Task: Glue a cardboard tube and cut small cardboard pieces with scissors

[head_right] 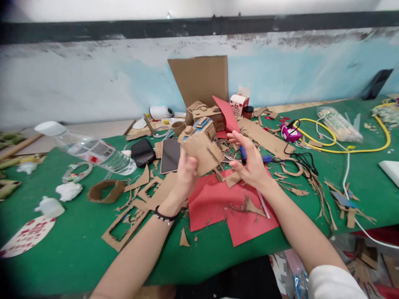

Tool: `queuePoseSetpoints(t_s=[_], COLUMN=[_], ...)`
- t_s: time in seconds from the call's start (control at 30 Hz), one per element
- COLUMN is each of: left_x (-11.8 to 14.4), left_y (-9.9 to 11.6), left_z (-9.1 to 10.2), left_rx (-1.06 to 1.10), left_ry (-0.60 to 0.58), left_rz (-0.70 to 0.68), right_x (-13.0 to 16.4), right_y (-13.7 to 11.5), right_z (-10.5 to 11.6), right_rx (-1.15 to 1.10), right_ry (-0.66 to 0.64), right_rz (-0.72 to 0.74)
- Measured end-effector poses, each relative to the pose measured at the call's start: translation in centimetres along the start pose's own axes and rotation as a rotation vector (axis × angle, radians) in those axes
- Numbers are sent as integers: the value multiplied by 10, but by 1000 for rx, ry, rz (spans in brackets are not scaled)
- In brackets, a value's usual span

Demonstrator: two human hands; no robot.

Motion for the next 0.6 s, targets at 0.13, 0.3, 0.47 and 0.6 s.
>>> queuePoseSetpoints(t_s=[0.13, 0.3, 0.47, 0.6], left_x=[5, 11, 12, 12], left_y=[2, 4, 1, -4], left_z=[-5, -14, -19, -24], left_rx=[293, 365, 353, 429], left_ry=[30, -41, -35, -44], left_rz=[263, 316, 282, 364], right_x=[2, 3, 2, 1], right_y=[-2, -11, -22, -23], right_z=[-1, -10, -12, -14], right_rx=[8, 5, -18, 4], right_ry=[-4, -52, 3, -17], right_rz=[33, 103, 111, 120])
Point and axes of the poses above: each hand's wrist, its own x-axis away from the middle knuckle, its own z-axis out of the back of the hand, y = z × x, the point moved 6 cm from there along -x, towards the middle knuckle, and after that the axes turned 3 degrees about -y, right-handed, at the moved point
